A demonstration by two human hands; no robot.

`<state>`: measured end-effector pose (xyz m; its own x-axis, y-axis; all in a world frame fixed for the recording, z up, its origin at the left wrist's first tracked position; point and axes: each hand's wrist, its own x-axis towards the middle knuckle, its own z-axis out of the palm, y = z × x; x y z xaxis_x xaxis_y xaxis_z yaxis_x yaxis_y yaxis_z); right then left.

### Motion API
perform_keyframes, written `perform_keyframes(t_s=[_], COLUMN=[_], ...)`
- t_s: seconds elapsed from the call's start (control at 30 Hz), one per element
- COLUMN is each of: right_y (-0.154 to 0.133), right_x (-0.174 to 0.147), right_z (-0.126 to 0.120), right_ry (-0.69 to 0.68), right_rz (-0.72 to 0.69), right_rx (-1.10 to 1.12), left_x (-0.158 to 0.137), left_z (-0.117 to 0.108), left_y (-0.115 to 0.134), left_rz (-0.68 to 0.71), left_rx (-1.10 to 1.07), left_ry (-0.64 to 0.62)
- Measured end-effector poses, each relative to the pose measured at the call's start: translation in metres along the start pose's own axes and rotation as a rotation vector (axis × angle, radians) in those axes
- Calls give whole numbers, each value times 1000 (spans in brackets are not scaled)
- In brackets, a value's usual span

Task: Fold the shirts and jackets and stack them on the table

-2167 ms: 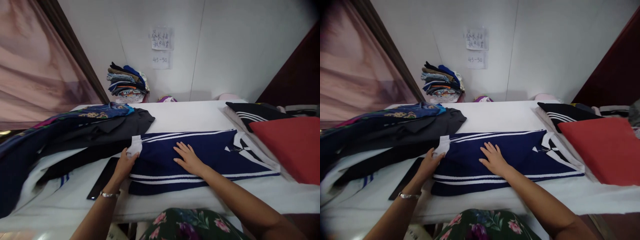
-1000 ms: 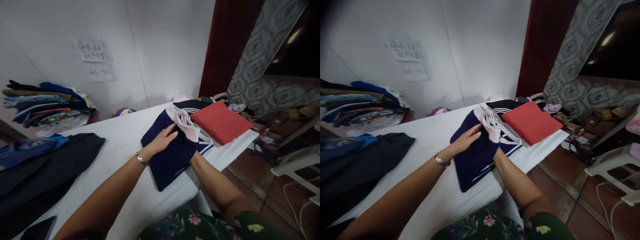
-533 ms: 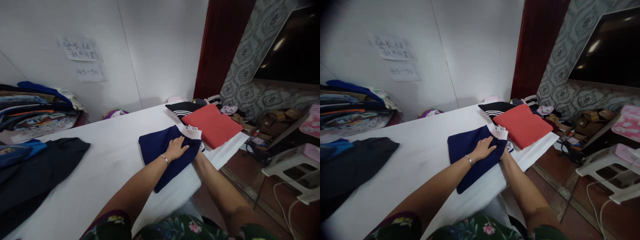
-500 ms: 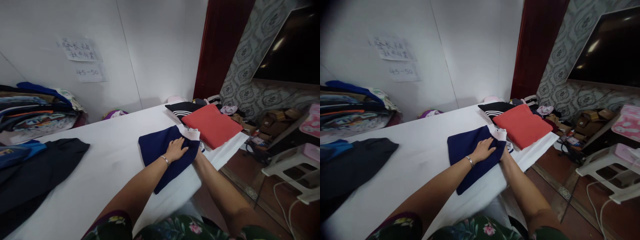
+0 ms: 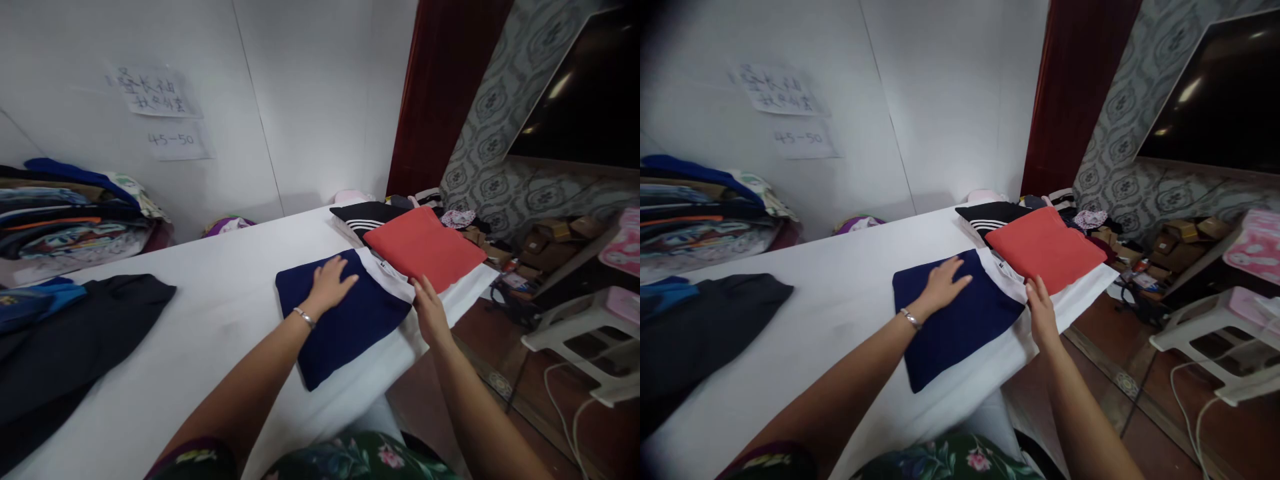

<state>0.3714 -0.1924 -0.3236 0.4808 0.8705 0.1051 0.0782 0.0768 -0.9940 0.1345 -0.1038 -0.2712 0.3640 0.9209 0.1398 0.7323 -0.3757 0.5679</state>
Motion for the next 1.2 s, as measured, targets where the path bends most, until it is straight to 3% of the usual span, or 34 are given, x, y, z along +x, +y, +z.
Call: perform_keyframes(t_s=[0.1, 0.2, 0.4, 0.57, 0.7, 0.83, 0.93, 1.0, 1.1, 1.2], right_y=[11, 18, 24, 23, 12, -2, -12, -15, -13, -8], right_x=[-5, -4, 12, 23, 27, 32, 41, 48, 55, 52], right_z=[-12, -13, -3, 8, 55, 138, 200, 229, 249, 244], right_ry=[2, -2, 25, -56, -199, -287, -325, -335, -341, -348], right_rz=[15, 21, 52, 96, 149, 188, 160, 126, 88, 43], right_rx=[-152, -252, -153, -42, 3, 31, 10, -20, -98, -183], left_x=[3, 5, 8, -17, -72, -137, -176, -195, -213, -222], left_z=[-34, -52, -58, -80, -109, -135, -138, -133, -124, -125], left_y=[-40, -78, -111, -125, -149, -175, -182, -179, -174, -173], left_rz=[-321, -562, -606, -599, -656, -801, -923, -964, -956, -936], left_rx=[136, 106, -3, -76, -110, -188, -220, -222, -220, -182], left_ry=[187, 159, 24, 81, 168, 359, 493, 497, 410, 323])
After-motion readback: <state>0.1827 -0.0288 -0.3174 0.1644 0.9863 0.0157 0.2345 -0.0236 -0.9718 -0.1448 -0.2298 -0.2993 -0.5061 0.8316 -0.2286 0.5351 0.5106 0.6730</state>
